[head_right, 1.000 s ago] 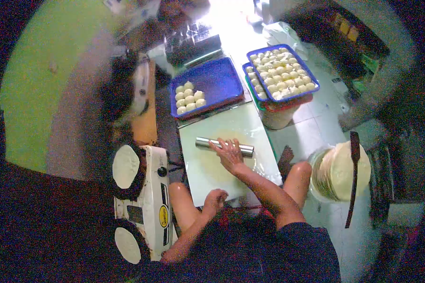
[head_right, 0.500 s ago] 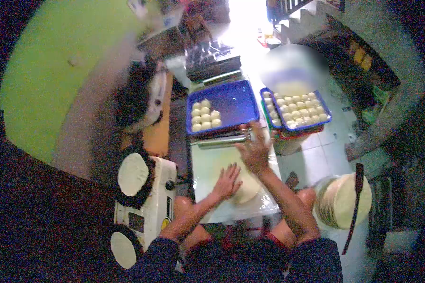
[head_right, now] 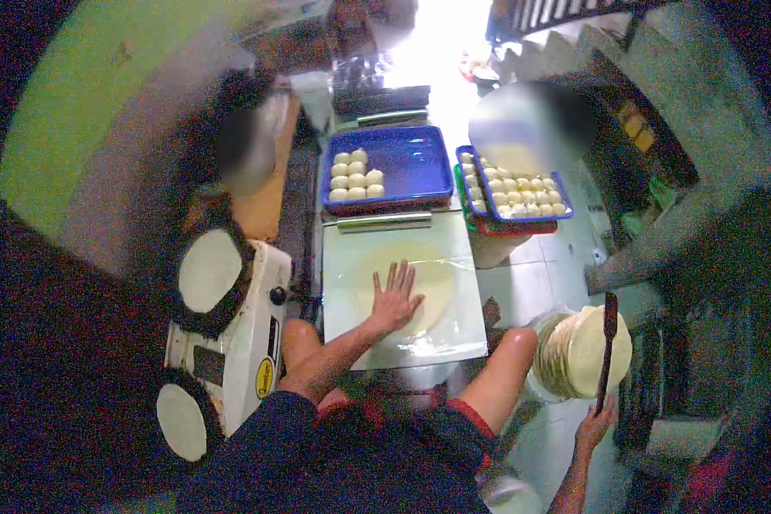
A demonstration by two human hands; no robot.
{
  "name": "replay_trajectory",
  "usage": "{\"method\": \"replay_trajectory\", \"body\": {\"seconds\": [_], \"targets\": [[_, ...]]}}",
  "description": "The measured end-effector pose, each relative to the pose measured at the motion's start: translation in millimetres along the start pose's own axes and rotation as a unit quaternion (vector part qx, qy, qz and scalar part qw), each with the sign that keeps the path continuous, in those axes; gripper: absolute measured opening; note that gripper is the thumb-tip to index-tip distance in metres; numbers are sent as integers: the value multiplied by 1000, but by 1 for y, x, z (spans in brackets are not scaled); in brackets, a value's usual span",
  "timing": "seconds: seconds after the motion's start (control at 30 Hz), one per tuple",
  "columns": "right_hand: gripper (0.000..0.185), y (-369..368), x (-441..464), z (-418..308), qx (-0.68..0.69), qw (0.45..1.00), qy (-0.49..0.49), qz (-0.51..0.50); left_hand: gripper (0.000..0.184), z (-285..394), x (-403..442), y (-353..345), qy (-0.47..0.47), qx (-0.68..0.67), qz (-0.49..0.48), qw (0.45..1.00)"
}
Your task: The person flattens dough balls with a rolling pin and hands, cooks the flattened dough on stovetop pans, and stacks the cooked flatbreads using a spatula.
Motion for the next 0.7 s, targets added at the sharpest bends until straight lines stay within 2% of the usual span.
{"method": "replay_trajectory", "body": {"seconds": [0.1, 0.13, 0.2, 0.23, 0.3, 0.33, 0.4, 0.43, 0.47, 0.57, 0.6, 0.67, 0.7], "targets": [[46, 16, -8, -35, 47, 991, 120, 46, 78, -11, -47, 18, 39, -23, 37, 998], [40, 16, -11, -62, -71, 964, 232, 108, 79, -15, -64, 33, 62, -52, 47, 996], [40, 32, -34, -183, 126, 950, 283, -20, 81, -19, -110, 65, 121, -104, 65, 985], [41, 16, -46, -243, 191, 915, 346, -84, 79, -20, -131, 73, 145, -105, 68, 981], [43, 17, -109, -375, 233, 836, 475, -146, 77, -22, -160, 94, 177, -97, 70, 977], [44, 39, -164, -437, 216, 800, 541, -140, 77, -28, -177, 102, 162, -131, 114, 971], [39, 59, -257, -528, 208, 698, 646, -228, 76, -47, -210, 105, 147, -77, 196, 967], [40, 78, -311, -558, 190, 627, 726, -210, 74, -57, -241, 117, 63, -121, 254, 958], [41, 93, -344, -575, 174, 552, 794, -186, 75, -72, -254, 100, 132, 12, 254, 958], [44, 116, -403, -587, 56, 456, 850, -256, 59, -103, -328, 86, 225, -253, 351, 873], [44, 127, -410, -588, 26, 458, 852, -252, 54, -113, -355, 80, 246, -339, 376, 827], [45, 143, -418, -591, -35, 462, 853, -242, 45, -115, -404, 90, 283, -351, 386, 805], [43, 140, -420, -594, -57, 461, 859, -212, 42, -103, -430, 112, 302, -280, 370, 833]]}}
Point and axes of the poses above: each hand's wrist, its own x-axis towards the middle knuckle, its own y-axis out of the back of the hand, z = x × y, the point moved 8 cm from there along x, towards the middle knuckle, and after that the axes turned 9 degrees about -x, right-handed, at the moved point
